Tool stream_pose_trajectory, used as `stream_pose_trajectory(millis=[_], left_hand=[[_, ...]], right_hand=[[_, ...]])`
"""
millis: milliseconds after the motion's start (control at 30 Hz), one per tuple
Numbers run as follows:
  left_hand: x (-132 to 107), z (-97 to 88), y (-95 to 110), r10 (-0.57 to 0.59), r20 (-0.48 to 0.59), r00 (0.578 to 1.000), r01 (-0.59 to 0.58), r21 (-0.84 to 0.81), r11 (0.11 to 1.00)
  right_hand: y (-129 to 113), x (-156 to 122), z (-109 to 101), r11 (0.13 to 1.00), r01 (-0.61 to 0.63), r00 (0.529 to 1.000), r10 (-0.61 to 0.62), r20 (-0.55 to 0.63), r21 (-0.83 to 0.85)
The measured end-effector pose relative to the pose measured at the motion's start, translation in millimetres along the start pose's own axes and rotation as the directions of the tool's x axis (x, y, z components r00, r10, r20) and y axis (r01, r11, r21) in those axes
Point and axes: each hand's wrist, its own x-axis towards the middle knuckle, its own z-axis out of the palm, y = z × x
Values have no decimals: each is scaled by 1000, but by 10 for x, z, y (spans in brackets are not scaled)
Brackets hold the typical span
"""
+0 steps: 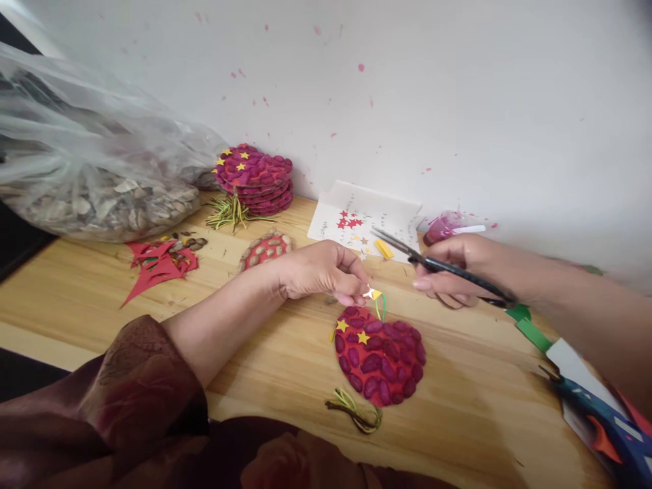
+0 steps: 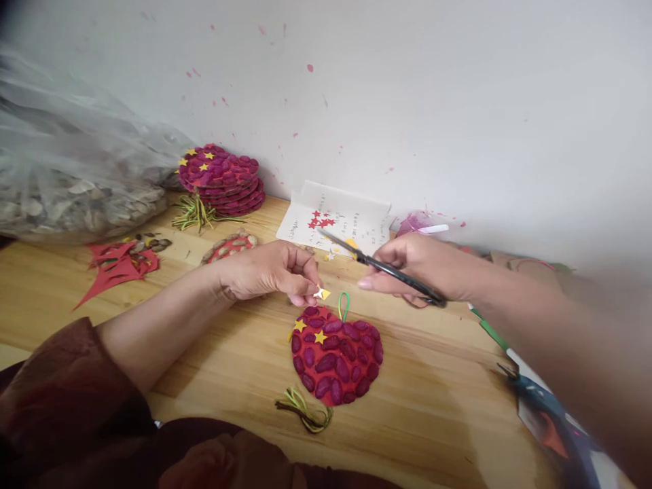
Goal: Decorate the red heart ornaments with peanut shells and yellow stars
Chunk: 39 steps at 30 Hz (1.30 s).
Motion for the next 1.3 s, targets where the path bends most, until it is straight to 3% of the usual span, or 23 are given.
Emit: stream_pose_trajectory(millis=[233,767,967,1133,1300], left_hand=[[-9,28,18,-13,-5,1000,13,20,1000],[47,-15,-58,-4,25,1000,3,26,1000],[24,-8,-6,-13,-57,998,12,-15,1000],[60,40,-1,6,-148,989,-29,-155,988],[79,75,-46,48,-157,986,-87,-255,963]], right_hand=[[-178,149,377,980,95,995,-99,12,175],[-128,202,533,978,60,998,-63,12,200],[-70,210,601,949,75,991,-35,-132,306],[-27,205,646,879,161,947,-9,-323,448],[3,209,747,834,199,917,27,-397,515]])
